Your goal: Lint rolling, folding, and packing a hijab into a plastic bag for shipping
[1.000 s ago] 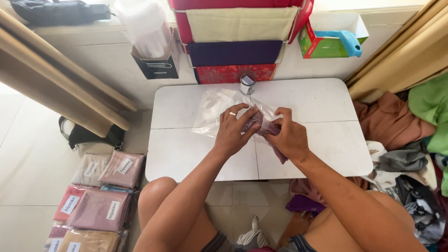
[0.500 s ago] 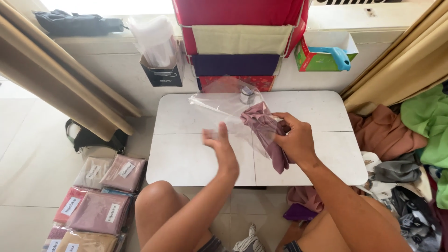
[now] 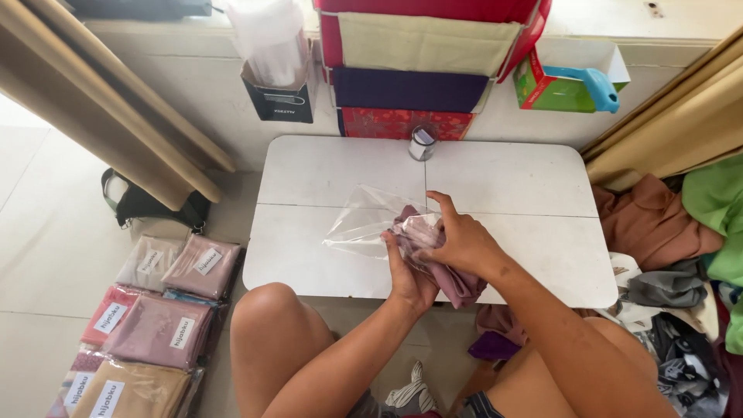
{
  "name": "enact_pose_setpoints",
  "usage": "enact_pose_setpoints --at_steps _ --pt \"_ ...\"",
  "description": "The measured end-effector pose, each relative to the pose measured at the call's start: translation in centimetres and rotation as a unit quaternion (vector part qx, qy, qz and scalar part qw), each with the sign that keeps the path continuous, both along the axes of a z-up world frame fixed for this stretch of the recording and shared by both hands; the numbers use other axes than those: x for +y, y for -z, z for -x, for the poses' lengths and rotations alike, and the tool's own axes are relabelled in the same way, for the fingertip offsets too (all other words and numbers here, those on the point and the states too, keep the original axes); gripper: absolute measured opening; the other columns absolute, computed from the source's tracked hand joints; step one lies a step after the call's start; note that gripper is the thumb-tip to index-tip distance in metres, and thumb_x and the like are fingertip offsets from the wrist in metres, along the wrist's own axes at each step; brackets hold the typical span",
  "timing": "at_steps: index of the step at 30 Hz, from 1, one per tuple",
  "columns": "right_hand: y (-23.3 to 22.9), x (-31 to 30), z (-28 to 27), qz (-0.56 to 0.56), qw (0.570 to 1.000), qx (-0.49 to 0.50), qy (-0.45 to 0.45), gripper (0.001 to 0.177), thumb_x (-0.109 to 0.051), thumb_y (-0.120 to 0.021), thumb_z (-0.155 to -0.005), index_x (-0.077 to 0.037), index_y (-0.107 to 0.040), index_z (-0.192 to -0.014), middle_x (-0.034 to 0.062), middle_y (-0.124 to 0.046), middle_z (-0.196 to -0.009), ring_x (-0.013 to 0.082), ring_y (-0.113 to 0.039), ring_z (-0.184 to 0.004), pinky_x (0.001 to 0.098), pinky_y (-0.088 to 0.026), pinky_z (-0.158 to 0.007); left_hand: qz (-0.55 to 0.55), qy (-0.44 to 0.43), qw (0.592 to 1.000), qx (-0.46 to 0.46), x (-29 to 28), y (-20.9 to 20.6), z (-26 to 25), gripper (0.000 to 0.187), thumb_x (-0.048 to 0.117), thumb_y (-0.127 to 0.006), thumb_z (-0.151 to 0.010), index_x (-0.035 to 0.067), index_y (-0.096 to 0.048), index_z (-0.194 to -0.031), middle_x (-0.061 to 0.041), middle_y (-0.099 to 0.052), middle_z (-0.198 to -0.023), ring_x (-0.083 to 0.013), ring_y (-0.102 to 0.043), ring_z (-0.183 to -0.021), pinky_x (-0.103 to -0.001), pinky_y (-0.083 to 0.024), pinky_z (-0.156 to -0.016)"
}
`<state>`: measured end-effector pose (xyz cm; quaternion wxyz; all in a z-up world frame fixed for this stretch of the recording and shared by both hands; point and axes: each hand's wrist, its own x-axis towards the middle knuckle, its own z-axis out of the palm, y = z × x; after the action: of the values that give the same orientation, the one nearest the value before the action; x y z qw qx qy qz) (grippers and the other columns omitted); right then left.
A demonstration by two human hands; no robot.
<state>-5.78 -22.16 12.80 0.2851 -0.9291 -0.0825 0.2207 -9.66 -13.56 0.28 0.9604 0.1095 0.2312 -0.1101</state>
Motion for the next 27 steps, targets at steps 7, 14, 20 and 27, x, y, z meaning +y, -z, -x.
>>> enact_pose_setpoints --at_steps 7,14,20,27 --pt "-1.6 -1.1 -1.1 -0.086 0.992 0.088 -0.037 0.099 -0.032 -0.076 -0.079 -0.014 -0.021 -0.159 0.0226 -0.074 -0.123 0.0420 -0.069 -0.116 0.0539 -0.050 -0.104 -0.021 0.007 0.999 0.039 2.5 -4.4 0.3 0.110 0.092 -0.041 -0.080 0.010 -0.049 -0.153 -0.017 -0.061 -0.141 -0.0345 -0.059 -0.128 -0.047 -0.047 -0.113" --pt "0.4 -2.1 -2.2 -0.165 0.978 0.111 0.060 0.076 -0.014 -0.066 -0.089 -0.020 -0.036 -0.159 0.0196 -0.076 -0.115 0.0304 -0.075 -0.102 0.0435 -0.055 -0.094 0.008 -0.003 0.999 0.036 2.9 5.3 -2.1 0.118 0.102 -0.048 -0.070 0.018 -0.051 -0.152 -0.016 -0.055 -0.151 -0.0382 -0.055 -0.135 -0.055 -0.042 -0.118" --pt "0.2 -1.2 -1.6 -0.115 0.989 0.005 0.097 0.084 -0.003 -0.076 -0.079 -0.022 -0.043 -0.155 0.0199 -0.076 -0.111 0.0290 -0.075 -0.101 0.0362 -0.058 -0.090 0.014 -0.006 0.999 0.029 3.2 0.4 -1.2 0.118 0.100 -0.045 -0.072 0.017 -0.047 -0.155 -0.016 -0.051 -0.154 -0.0387 -0.051 -0.139 -0.055 -0.039 -0.120" --pt "3.0 -1.4 -1.7 -0.141 0.946 -0.287 0.053 0.038 -0.001 -0.078 -0.086 -0.006 -0.058 -0.118 0.0118 -0.074 -0.094 0.0273 -0.076 -0.087 0.0366 -0.062 -0.076 0.001 0.023 1.000 -0.019 4.1 -1.5 -2.3 0.116 0.095 -0.048 -0.077 0.014 -0.040 -0.159 -0.016 -0.049 -0.154 -0.0360 -0.052 -0.137 -0.050 -0.045 -0.114"
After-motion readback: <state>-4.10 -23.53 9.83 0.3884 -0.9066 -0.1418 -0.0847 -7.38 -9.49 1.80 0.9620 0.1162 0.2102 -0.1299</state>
